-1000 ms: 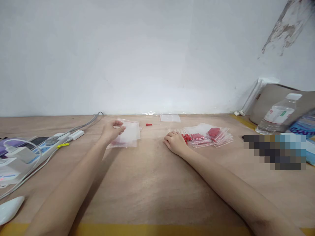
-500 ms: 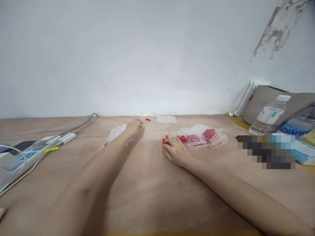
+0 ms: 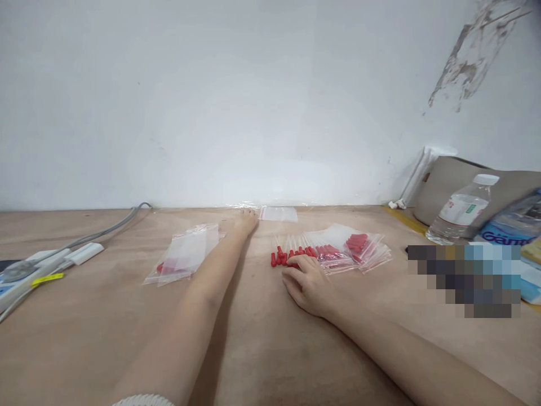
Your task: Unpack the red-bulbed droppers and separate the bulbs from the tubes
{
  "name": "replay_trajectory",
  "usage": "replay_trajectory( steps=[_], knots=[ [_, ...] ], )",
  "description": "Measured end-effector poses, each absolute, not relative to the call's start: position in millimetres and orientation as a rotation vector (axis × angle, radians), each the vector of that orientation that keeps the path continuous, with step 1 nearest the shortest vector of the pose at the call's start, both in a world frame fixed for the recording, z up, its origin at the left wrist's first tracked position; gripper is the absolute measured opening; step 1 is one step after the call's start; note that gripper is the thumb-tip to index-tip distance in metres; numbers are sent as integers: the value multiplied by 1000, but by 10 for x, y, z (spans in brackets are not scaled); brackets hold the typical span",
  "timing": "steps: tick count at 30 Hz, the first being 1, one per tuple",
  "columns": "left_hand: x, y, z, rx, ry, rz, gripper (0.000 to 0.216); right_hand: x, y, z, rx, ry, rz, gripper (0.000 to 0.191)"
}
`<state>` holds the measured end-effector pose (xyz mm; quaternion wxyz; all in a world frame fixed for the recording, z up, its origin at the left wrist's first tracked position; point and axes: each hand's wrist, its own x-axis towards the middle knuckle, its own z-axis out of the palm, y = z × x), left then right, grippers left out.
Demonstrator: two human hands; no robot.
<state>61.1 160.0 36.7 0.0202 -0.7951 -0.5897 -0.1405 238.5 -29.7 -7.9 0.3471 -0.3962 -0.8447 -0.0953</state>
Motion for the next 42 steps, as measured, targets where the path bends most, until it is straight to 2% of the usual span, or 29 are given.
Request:
replay_trajectory(
  steps=[3,6,8,13,17,20,24,34,39,42],
  knots=[
    [602,1412,425,-2503,-1966,-456,26,2378,-295,-87,-1070,-2152,-242,19],
    [632,1133,440,-2657,-2107,-464,9,2358,-273,-59,-1191,-2088,-269,19],
    [662,938,410,-2772,-2179,-533,7,2325,-230,-8,-1318,-2050,-295,19],
    [717,634,253,-2837,-2326,-908,18,2194,-36,125,-1645,-1941,-330,29],
    [691,565,131,-2789,-2337,-1212,9,2119,83,139,-1757,-1904,-291,32],
    [649,472,57,-2738,-2278,-1398,8,2111,85,142,-1731,-1859,-281,29],
    [620,309,-25,-2729,-2159,-1579,16,2126,-17,158,-1635,-1845,-339,29],
    [593,92,-83,-2772,-1849,-1652,21,2128,-222,-30,-1489,-1907,-386,33],
    [272,21,206,-2621,-1524,-1495,21,2137,-270,-15,-1414,-1902,-357,26],
    [-261,218,505,-2298,-1943,-1669,12,2111,-299,-5,-1329,-1936,-344,22]
  ],
)
